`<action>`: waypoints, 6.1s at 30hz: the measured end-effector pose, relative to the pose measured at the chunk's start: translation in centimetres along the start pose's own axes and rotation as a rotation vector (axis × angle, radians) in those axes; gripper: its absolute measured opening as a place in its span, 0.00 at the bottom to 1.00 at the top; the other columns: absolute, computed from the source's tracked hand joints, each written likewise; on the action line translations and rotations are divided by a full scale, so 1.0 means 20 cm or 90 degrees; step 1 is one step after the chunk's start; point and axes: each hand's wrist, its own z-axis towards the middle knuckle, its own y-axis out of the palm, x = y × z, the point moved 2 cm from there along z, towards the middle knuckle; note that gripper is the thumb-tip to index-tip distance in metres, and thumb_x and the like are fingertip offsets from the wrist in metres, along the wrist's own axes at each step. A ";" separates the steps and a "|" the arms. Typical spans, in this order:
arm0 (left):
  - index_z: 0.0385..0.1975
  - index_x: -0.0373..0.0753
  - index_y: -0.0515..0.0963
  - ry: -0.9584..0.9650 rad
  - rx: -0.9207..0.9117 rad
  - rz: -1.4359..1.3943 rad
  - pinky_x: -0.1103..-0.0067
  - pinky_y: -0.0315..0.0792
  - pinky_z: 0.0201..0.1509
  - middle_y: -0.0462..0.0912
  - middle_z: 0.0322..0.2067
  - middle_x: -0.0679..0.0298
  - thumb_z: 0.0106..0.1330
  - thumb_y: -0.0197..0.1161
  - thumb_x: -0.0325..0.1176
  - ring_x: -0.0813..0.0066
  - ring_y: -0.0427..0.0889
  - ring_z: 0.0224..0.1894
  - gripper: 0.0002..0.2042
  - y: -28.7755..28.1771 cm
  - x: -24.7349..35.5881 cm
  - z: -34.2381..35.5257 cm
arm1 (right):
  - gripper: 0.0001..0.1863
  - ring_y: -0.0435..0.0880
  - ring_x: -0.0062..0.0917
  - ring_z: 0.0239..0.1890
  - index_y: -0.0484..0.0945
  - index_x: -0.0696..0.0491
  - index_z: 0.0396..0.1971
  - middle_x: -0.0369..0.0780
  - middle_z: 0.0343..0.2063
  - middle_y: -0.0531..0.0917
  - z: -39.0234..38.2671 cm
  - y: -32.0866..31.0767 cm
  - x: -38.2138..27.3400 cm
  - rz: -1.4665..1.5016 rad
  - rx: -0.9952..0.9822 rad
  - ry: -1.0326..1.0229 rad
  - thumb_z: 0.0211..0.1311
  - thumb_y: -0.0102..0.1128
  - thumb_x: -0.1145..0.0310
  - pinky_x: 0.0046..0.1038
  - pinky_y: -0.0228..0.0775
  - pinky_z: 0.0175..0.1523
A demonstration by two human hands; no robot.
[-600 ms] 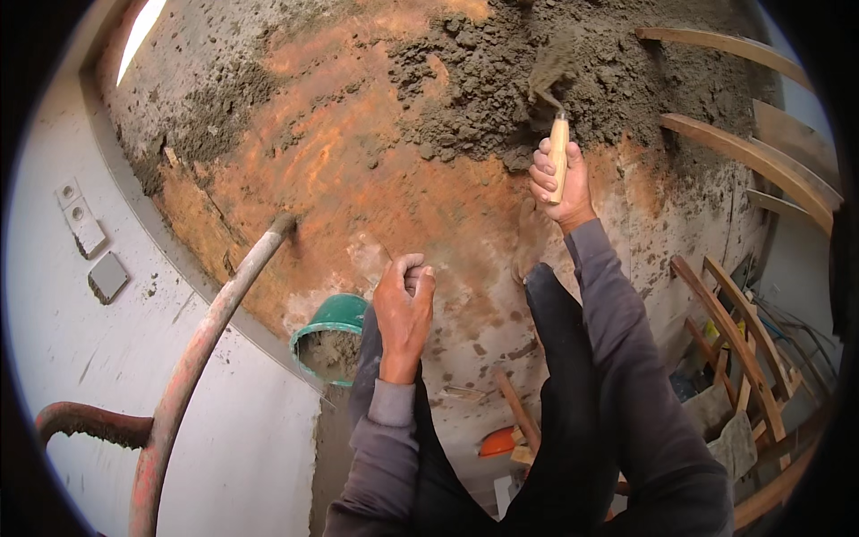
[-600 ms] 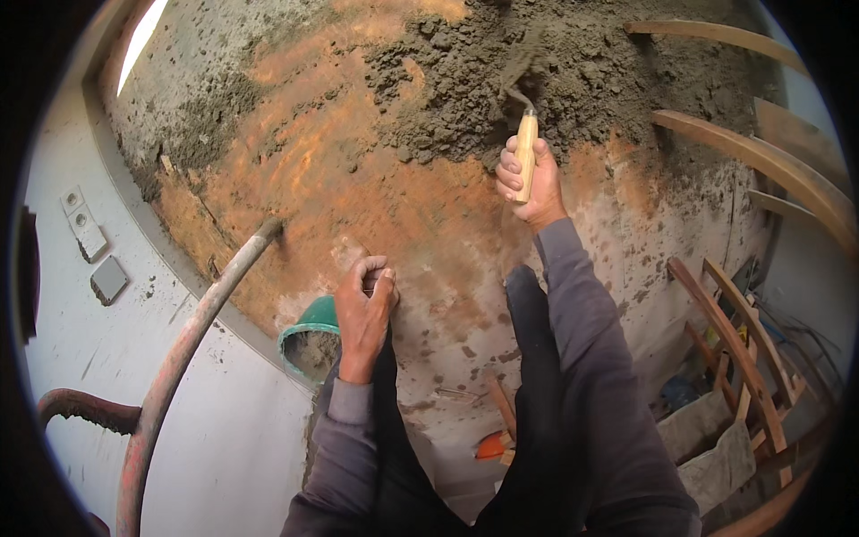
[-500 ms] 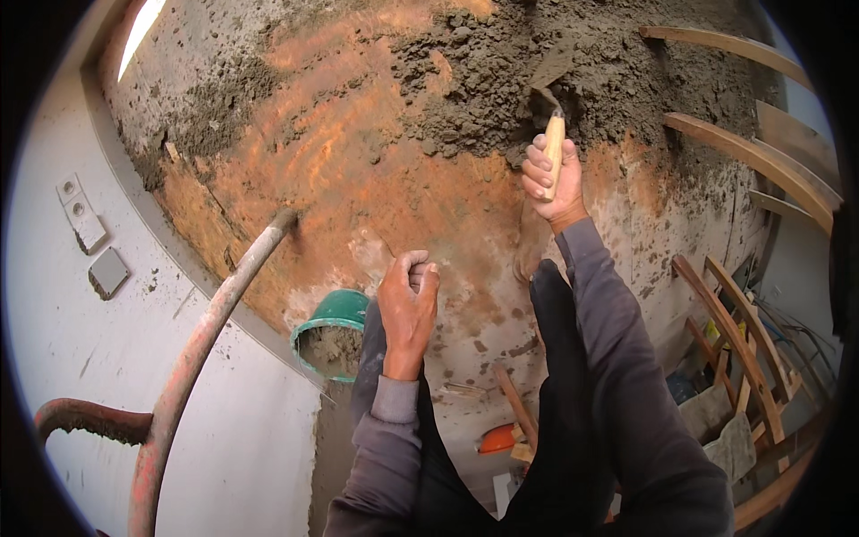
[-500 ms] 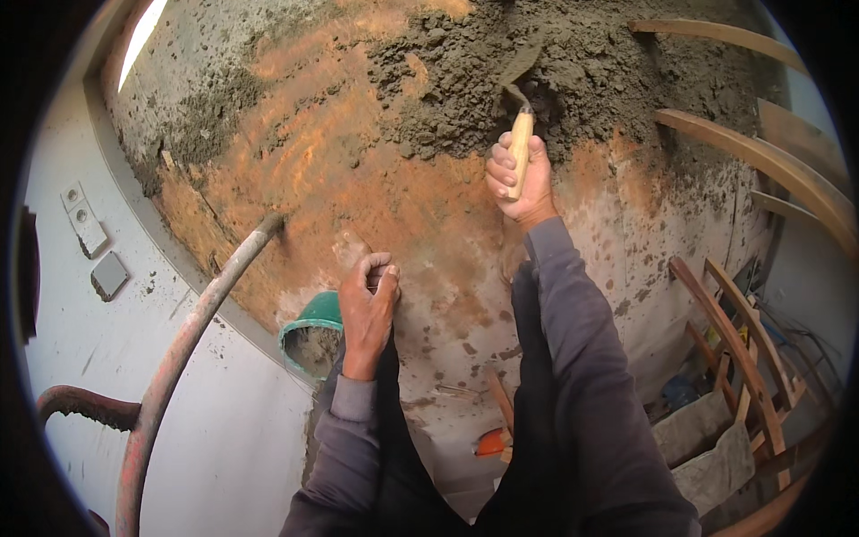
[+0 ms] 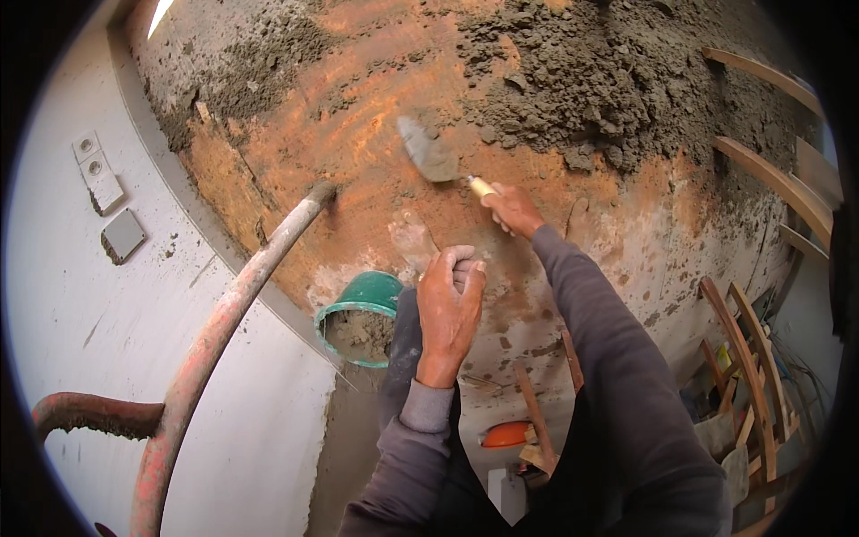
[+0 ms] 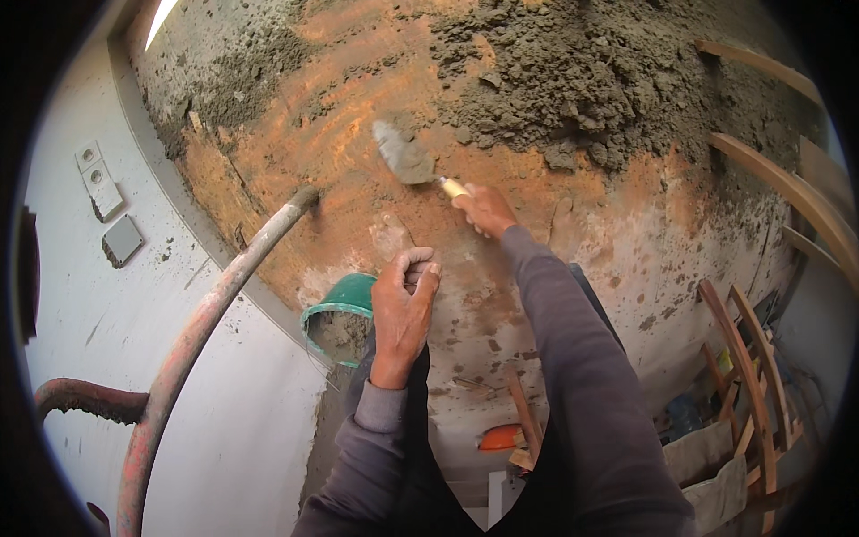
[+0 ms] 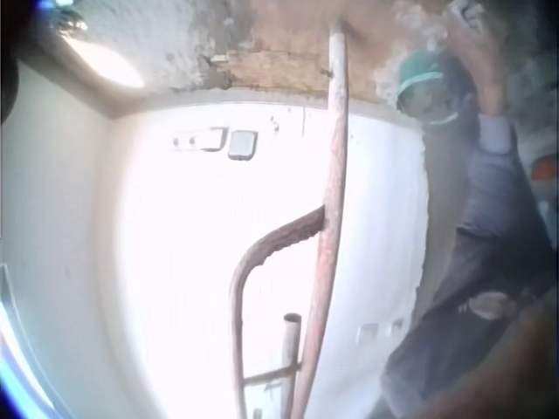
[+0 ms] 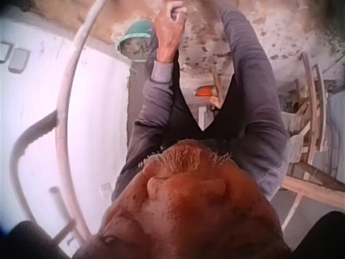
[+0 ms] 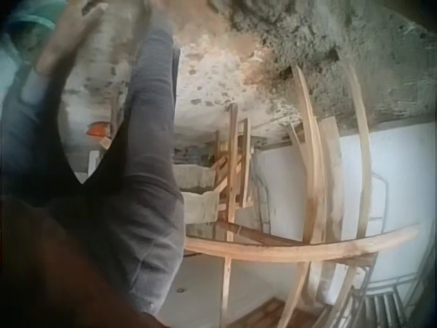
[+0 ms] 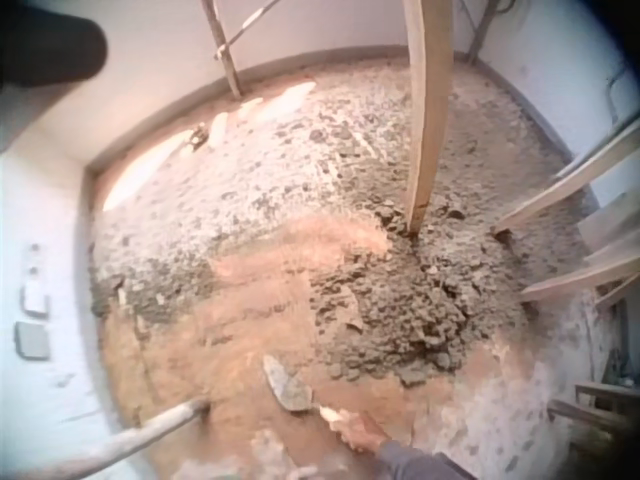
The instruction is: The person applies wet cement to a floor surface using a trowel, spreading and smoothing the mixture across the area while working from a crouched position.
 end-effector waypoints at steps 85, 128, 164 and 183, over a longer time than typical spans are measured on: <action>0.29 0.33 0.71 0.055 0.480 0.275 0.69 0.64 0.19 0.73 0.19 0.58 0.59 0.61 0.33 0.65 0.73 0.17 0.09 -2.04 -0.39 1.91 | 0.22 0.70 0.32 0.21 0.75 0.61 0.47 0.42 0.16 0.68 -0.38 -0.01 -0.62 -0.188 0.057 -0.177 0.49 0.52 0.71 0.31 0.63 0.30; 0.47 0.30 0.70 0.102 0.479 0.183 0.70 0.70 0.42 0.76 0.35 0.55 0.64 0.60 0.30 0.64 0.76 0.35 0.15 -0.89 -0.37 1.40 | 0.22 0.71 0.21 0.24 0.75 0.63 0.48 0.37 0.19 0.72 -0.35 -0.15 -0.53 -0.124 -0.011 -0.084 0.52 0.51 0.71 0.24 0.65 0.33; 0.44 0.28 0.65 -0.239 0.655 -0.109 0.59 0.70 0.39 0.76 0.37 0.46 0.73 0.49 0.43 0.49 0.78 0.34 0.19 -1.05 -0.74 1.66 | 0.22 0.66 0.16 0.23 0.74 0.64 0.49 0.31 0.20 0.68 -0.37 -0.38 -0.39 -0.008 0.039 -0.007 0.52 0.50 0.73 0.21 0.59 0.30; 0.41 0.33 0.65 -0.015 0.322 0.091 0.61 0.67 0.33 0.76 0.30 0.44 0.72 0.51 0.39 0.49 0.76 0.30 0.13 -0.13 -0.44 1.12 | 0.21 0.68 0.17 0.23 0.75 0.62 0.47 0.33 0.19 0.70 -0.35 -0.30 -0.30 -0.050 0.012 -0.023 0.51 0.51 0.74 0.22 0.63 0.32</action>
